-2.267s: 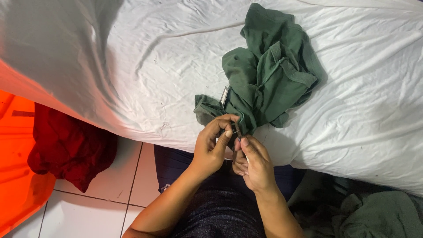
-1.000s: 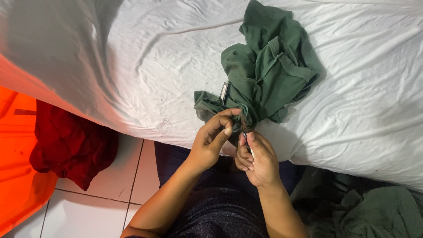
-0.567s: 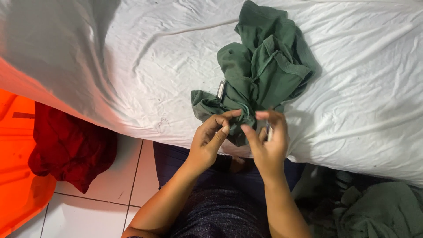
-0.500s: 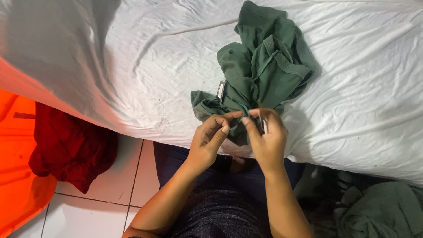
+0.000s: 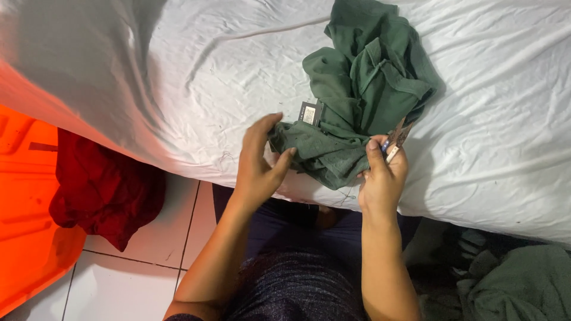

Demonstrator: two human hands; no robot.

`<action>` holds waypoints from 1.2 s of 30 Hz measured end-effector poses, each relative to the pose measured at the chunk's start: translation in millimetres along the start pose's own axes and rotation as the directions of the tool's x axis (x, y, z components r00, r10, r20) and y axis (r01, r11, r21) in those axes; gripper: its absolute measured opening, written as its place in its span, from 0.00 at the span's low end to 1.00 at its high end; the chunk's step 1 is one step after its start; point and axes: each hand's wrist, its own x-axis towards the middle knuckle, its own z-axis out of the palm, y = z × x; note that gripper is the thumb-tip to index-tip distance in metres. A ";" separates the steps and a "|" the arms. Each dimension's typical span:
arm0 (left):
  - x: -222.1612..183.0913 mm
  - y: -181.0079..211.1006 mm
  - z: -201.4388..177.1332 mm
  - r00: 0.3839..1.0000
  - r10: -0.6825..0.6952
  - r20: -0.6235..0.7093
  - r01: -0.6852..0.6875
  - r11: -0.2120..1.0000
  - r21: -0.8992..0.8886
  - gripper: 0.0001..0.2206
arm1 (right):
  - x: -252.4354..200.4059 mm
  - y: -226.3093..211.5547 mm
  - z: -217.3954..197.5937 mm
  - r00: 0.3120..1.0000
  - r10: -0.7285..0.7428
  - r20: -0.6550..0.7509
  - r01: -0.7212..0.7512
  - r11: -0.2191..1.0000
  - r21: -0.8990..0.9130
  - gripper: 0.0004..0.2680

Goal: Trimming loose threads from a green garment using small scissors

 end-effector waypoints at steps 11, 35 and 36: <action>1.0 -17.7 17.2 0.993 -0.090 0.070 0.098 0.988 -0.121 0.01 | -6.5 -0.3 -7.7 0.992 0.108 -0.060 -0.109 0.994 -0.006 0.02; 15.5 3.8 15.9 0.956 0.205 0.209 -0.240 0.958 0.157 0.08 | -11.2 -39.7 -0.5 0.753 -0.506 0.419 0.630 0.739 -0.240 0.05; 12.8 -4.5 18.6 0.961 0.219 0.170 -0.245 0.958 0.151 0.09 | -12.9 -39.1 -1.0 0.768 -0.492 0.410 0.607 0.762 -0.223 0.05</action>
